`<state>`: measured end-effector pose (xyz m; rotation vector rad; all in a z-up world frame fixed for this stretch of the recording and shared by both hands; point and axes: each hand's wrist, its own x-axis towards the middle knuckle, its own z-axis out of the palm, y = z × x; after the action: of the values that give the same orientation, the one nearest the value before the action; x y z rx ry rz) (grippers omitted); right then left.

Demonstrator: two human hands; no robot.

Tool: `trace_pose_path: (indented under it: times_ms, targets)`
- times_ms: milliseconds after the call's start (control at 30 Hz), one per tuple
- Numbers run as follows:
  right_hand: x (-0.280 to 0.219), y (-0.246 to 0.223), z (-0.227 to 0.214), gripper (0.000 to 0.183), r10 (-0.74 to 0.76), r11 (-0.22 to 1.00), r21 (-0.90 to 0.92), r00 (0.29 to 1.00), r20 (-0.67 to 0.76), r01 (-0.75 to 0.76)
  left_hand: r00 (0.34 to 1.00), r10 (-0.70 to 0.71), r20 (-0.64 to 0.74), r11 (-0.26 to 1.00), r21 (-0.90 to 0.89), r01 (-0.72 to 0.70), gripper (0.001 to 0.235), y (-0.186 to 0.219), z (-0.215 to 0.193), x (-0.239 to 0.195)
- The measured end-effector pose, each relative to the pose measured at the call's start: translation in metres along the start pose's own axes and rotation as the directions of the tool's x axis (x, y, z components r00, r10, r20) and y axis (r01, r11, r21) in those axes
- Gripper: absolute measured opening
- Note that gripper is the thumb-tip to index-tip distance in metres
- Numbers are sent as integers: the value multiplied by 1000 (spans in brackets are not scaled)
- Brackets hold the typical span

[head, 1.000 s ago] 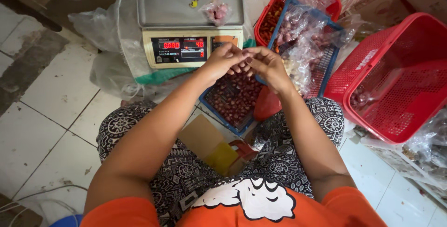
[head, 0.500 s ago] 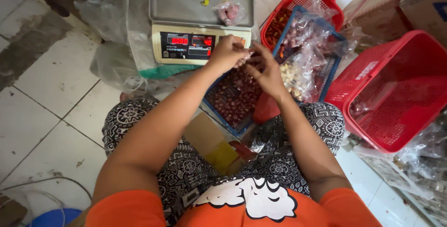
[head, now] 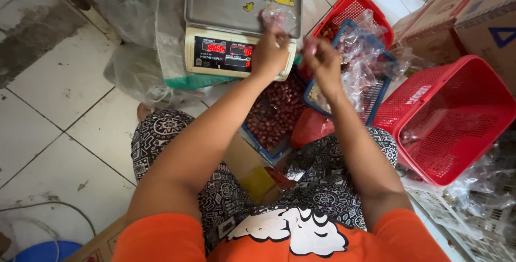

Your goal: The person weighs small red onions by placing them in plastic bags and setting them on a digital scale.

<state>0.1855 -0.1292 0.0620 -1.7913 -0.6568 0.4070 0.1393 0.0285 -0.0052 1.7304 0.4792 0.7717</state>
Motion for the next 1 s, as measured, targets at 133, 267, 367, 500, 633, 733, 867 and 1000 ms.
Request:
trace_pose_path:
  times_ms: [133,267,367,500,633,733,867,1000]
  targets:
    - [54,-33,-1,34,-199,974,-79,967,160,214,933,-337,-124,884,-382,269,47,-8,-12,34]
    - [91,-47,13,35,-20,886,-439,958,286,149,869,-463,172,645,-607,464,35,-33,-12,57]
    - [105,-42,19,33,43,763,-616,936,350,195,897,-408,169,820,-364,442,18,-61,5,63]
    - [122,-30,30,33,-108,571,-760,946,305,310,955,-297,1,905,-319,282,11,-85,43,72]
    - [124,-31,28,40,-276,498,-806,940,201,319,928,-373,-18,836,-440,328,13,-85,56,81]
    - [108,-38,20,33,-266,590,-760,955,134,271,916,-397,63,733,-579,357,11,-71,40,79]
    - [73,-25,-6,29,-274,714,-647,957,94,267,907,-418,59,799,-450,398,36,-51,16,70]
    - [39,16,-23,23,-266,875,-420,964,-1,241,911,-400,100,780,-485,396,75,-50,2,60]
